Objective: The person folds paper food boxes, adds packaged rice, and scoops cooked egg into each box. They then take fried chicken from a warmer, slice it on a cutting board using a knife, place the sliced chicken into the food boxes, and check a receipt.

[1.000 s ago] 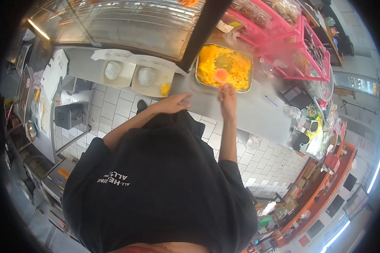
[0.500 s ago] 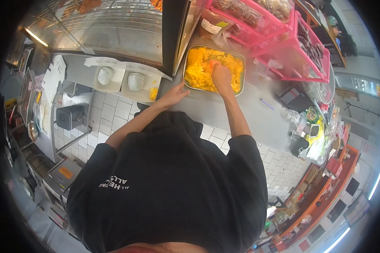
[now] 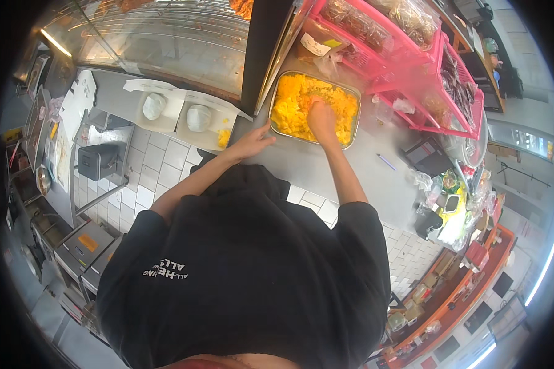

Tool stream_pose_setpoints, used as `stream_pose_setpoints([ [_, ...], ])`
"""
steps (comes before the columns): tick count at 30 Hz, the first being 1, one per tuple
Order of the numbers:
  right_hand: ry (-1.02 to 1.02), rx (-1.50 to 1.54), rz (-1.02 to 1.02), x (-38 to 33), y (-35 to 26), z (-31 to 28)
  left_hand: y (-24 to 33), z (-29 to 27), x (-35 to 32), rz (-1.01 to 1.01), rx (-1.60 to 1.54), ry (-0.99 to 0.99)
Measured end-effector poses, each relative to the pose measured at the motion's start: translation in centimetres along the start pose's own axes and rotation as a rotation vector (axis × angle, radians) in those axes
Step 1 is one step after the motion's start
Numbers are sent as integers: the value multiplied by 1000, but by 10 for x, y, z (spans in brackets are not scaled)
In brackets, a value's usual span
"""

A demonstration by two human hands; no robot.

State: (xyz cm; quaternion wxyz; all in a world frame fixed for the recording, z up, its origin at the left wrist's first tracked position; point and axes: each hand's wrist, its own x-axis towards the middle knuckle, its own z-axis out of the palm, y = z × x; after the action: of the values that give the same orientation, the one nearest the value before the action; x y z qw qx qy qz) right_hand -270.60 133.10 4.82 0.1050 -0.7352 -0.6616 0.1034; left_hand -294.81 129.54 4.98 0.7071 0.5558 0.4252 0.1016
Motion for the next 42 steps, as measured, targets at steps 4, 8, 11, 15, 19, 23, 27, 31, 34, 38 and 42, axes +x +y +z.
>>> stream_pose_setpoints([
  [4,-136,161,-49,9,-11,2,-7,-1,4,73,58,26],
  [8,-334,84,-207,15,20,-12,-11,1,3,13,97,12],
  [11,-371,365,-324,28,52,-24,-8,2,0,7,99,37],
  [15,-594,550,81,26,75,-34,0,0,-4,31,116,71],
  [19,-4,-55,12,11,58,-28,4,-3,-6,-28,102,35],
  [23,-204,-268,-173,-3,30,-12,4,-1,-4,-34,133,36],
  [27,-363,-69,-231,5,29,-10,3,1,-1,-12,166,58],
  [31,-462,430,-118,30,29,-6,2,1,0,-78,204,36],
  [34,-690,503,199,32,33,-13,1,1,0,3,217,65],
  [38,-738,683,288,16,41,-27,0,-1,-2,-21,152,41],
  [42,-733,1006,329,4,51,-37,2,-5,-4,-5,154,22],
])
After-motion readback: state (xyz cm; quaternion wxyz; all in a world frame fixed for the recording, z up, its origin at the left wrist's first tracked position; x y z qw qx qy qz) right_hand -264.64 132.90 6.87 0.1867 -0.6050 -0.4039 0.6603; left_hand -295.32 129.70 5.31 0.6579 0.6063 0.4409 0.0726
